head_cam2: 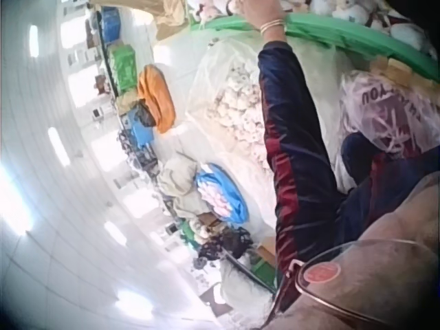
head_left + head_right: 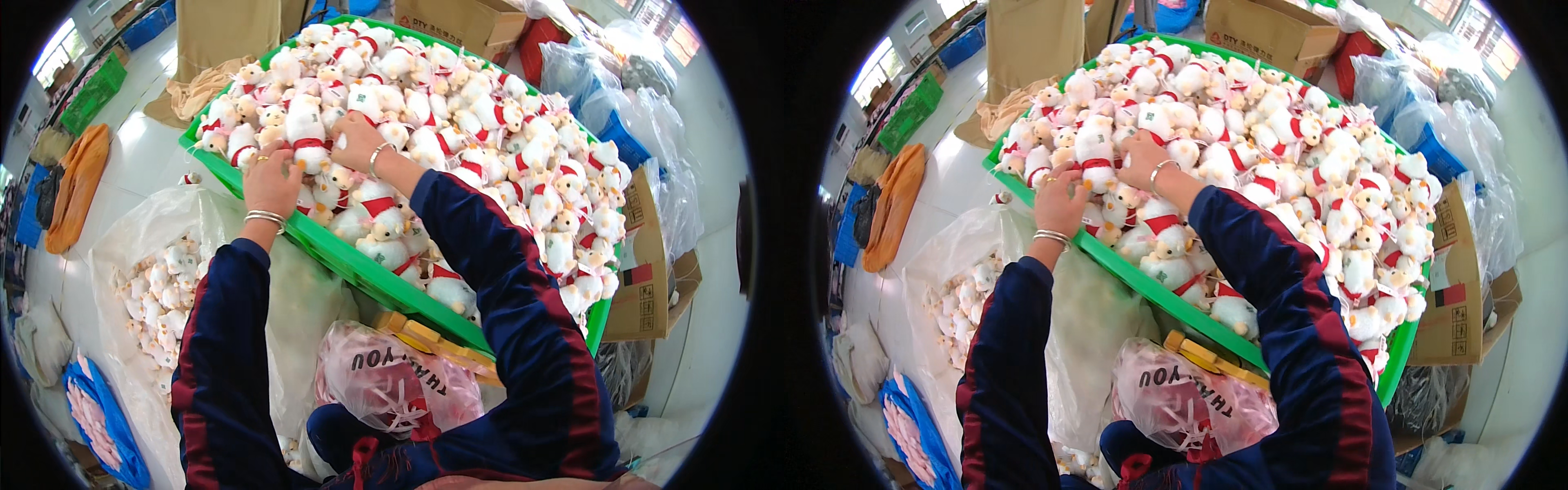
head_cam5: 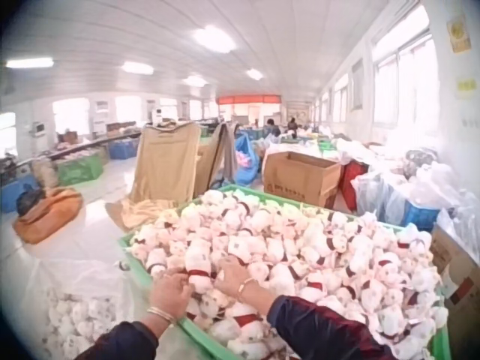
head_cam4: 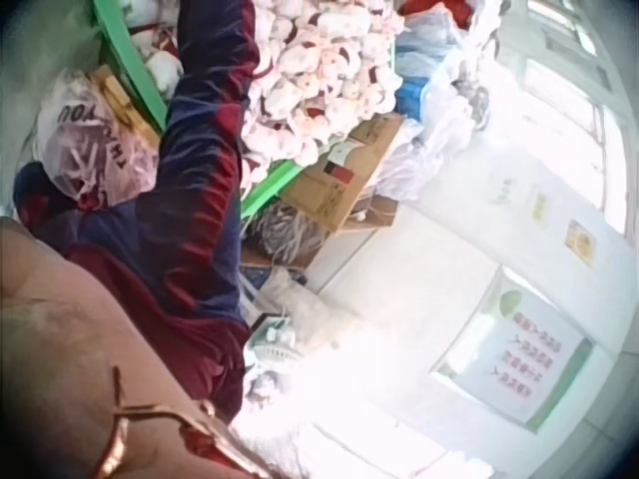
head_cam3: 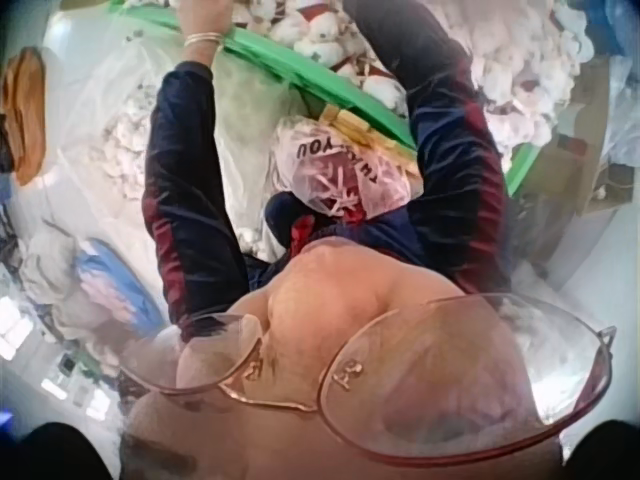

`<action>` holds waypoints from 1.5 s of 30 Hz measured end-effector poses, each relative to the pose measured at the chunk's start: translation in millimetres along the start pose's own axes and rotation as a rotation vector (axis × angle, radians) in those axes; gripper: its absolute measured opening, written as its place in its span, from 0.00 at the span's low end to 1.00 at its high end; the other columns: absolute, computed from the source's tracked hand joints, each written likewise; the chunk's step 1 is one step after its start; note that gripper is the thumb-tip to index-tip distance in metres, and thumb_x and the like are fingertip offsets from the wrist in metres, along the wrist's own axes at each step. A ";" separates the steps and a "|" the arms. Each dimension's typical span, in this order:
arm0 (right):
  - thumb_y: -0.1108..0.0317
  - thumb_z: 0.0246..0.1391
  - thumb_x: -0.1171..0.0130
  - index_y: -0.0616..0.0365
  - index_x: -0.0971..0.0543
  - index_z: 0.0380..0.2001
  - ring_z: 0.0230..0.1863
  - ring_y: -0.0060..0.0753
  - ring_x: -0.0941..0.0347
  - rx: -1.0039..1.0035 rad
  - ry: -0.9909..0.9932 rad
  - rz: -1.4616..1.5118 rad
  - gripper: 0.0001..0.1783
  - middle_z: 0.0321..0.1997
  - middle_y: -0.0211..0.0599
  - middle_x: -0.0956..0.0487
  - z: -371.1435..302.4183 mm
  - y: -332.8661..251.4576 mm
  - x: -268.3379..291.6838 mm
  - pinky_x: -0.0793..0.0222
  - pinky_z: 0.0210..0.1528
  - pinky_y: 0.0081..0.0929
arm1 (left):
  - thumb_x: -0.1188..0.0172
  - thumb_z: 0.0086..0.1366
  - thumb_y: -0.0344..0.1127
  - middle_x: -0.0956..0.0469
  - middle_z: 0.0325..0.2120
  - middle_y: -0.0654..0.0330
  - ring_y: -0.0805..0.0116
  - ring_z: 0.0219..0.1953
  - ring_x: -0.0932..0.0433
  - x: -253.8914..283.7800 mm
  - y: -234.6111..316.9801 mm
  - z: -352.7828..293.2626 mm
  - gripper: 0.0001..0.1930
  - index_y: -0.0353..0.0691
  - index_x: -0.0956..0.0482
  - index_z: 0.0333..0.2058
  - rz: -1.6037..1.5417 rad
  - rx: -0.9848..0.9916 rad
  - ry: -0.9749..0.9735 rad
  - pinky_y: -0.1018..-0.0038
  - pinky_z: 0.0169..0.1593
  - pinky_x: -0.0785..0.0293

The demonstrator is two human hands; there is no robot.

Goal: The person sits on the floor and ties red ribbons around the necks of small white plush toys. They pick up each toy, wrap and knot the ribbon, then place the finished toy into a green crate.

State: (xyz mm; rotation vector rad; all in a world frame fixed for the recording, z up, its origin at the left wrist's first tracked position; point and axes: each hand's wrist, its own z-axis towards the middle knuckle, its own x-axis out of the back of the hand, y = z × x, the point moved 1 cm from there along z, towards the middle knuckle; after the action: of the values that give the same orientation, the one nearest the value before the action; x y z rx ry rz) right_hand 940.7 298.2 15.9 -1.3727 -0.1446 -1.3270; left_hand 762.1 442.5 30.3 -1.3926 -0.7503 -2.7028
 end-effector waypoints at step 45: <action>0.38 0.39 0.33 0.66 0.29 0.65 0.61 0.62 0.27 -0.137 -0.070 -0.267 0.55 0.62 0.66 0.27 42.5 -43.3 -5.7 0.31 0.65 0.44 | 0.40 0.62 0.40 0.17 0.46 0.65 0.57 0.52 0.23 6.8 8.6 -4.8 0.09 0.46 0.13 0.34 -0.024 0.019 0.071 0.57 0.57 0.32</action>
State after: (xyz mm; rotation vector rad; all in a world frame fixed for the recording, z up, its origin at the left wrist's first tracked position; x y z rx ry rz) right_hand 932.5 347.5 50.8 -1.5569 -0.2973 -1.5327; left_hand 756.2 434.2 36.7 -1.2846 -0.7896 -2.7394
